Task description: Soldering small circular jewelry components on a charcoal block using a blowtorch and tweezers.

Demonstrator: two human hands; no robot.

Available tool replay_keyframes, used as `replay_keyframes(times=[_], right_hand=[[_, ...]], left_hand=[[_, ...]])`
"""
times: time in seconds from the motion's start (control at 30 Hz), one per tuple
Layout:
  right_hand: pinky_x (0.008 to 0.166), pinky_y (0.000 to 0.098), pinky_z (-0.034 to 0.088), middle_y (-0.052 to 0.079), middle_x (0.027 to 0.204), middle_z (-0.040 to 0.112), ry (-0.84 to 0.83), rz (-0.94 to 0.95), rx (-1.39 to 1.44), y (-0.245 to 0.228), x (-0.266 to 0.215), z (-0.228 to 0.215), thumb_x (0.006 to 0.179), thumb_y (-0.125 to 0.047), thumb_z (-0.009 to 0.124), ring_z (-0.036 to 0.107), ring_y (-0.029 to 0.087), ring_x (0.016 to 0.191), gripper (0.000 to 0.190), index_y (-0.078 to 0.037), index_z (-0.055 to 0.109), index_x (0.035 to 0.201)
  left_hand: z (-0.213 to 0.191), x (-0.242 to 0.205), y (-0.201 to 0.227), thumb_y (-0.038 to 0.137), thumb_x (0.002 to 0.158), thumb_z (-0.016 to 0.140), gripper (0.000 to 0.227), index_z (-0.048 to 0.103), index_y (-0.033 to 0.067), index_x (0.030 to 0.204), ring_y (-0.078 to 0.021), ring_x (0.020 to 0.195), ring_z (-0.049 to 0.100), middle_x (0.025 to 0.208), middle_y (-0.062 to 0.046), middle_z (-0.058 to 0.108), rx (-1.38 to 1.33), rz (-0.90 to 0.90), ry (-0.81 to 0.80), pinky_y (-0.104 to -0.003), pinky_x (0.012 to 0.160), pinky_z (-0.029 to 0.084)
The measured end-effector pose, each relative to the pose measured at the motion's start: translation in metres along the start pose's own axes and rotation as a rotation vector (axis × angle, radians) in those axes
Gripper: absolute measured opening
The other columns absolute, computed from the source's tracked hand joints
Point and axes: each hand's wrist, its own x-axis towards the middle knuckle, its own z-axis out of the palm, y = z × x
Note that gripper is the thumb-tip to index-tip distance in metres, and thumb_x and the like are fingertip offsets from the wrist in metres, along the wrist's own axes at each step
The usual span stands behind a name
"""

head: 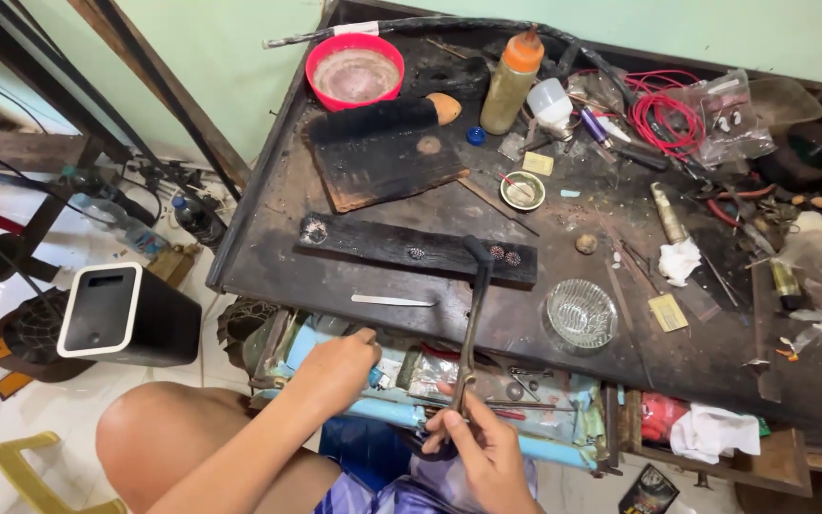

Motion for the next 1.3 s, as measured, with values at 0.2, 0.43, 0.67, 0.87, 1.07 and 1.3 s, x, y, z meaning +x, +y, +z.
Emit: replay_keyframes(times=[0.2,0.43,0.67,0.87,1.07,1.3], right_hand=[[0.067,0.0344,0.068,0.017,0.094,0.078,-0.113,-0.182,0.1,0.011,-0.002,-0.005,0.099,-0.016,0.056,0.079,0.026,0.064,0.046,0.001,0.051,0.142],[0.065,0.0411,0.072,0.027,0.101,0.08,-0.096,-0.09,0.201,0.037,-0.011,0.016,0.096,-0.014,0.062,0.079,0.032,0.057,0.073,-0.021,0.021,0.156],[0.067,0.0378,0.068,0.024,0.092,0.074,-0.187,-0.196,0.183,0.06,-0.014,0.022,0.1,-0.005,0.056,0.078,0.03,0.061,0.072,-0.023,0.02,0.16],[0.066,0.0383,0.071,0.023,0.094,0.073,-0.294,-0.373,0.096,0.069,-0.009,0.025,0.104,-0.004,0.052,0.079,0.03,0.064,0.071,-0.025,0.016,0.161],[0.066,0.0299,0.071,0.017,0.093,0.078,-0.213,-0.285,-0.024,0.062,-0.009,0.038,0.102,-0.009,0.056,0.084,0.024,0.067,0.072,-0.023,0.018,0.161],[0.077,0.0301,0.062,0.009,0.087,0.08,-0.263,-0.217,-0.285,0.021,-0.005,0.054,0.105,-0.025,0.054,0.077,0.016,0.075,0.071,-0.018,0.015,0.164]], left_hand=[[-0.025,-0.025,0.006,0.021,0.091,0.079,0.027,0.063,0.0068,0.107,-0.0336,0.1,0.053,0.108,-0.011,0.059,-0.154,0.084,0.119,-0.046,0.084,0.048],[-0.05,-0.015,0.043,0.017,0.108,0.039,0.008,0.039,0.0095,0.111,-0.0154,0.071,0.046,0.092,-0.011,0.055,-1.727,-0.016,0.113,-0.027,0.059,0.038],[-0.06,0.017,0.067,0.059,0.104,0.047,0.056,0.049,0.012,0.073,-0.0073,0.041,0.015,0.052,0.006,0.025,-2.314,-0.305,-0.007,-0.023,0.038,0.009],[-0.076,0.027,0.092,0.036,0.1,0.031,0.042,0.045,0.0109,0.069,-0.0095,0.043,0.018,0.055,0.002,0.027,-2.253,-0.321,0.046,-0.027,0.039,0.009],[-0.058,-0.002,0.084,0.039,0.107,0.04,0.047,0.056,0.0068,0.076,-0.0136,0.05,0.033,0.06,-0.002,0.042,-1.711,-0.433,0.31,-0.031,0.048,0.023],[0.005,-0.076,0.073,0.033,0.101,0.05,0.036,0.074,0.0127,0.119,-0.0302,0.121,0.052,0.128,-0.009,0.063,-0.36,-0.199,0.925,-0.049,0.099,0.038]])
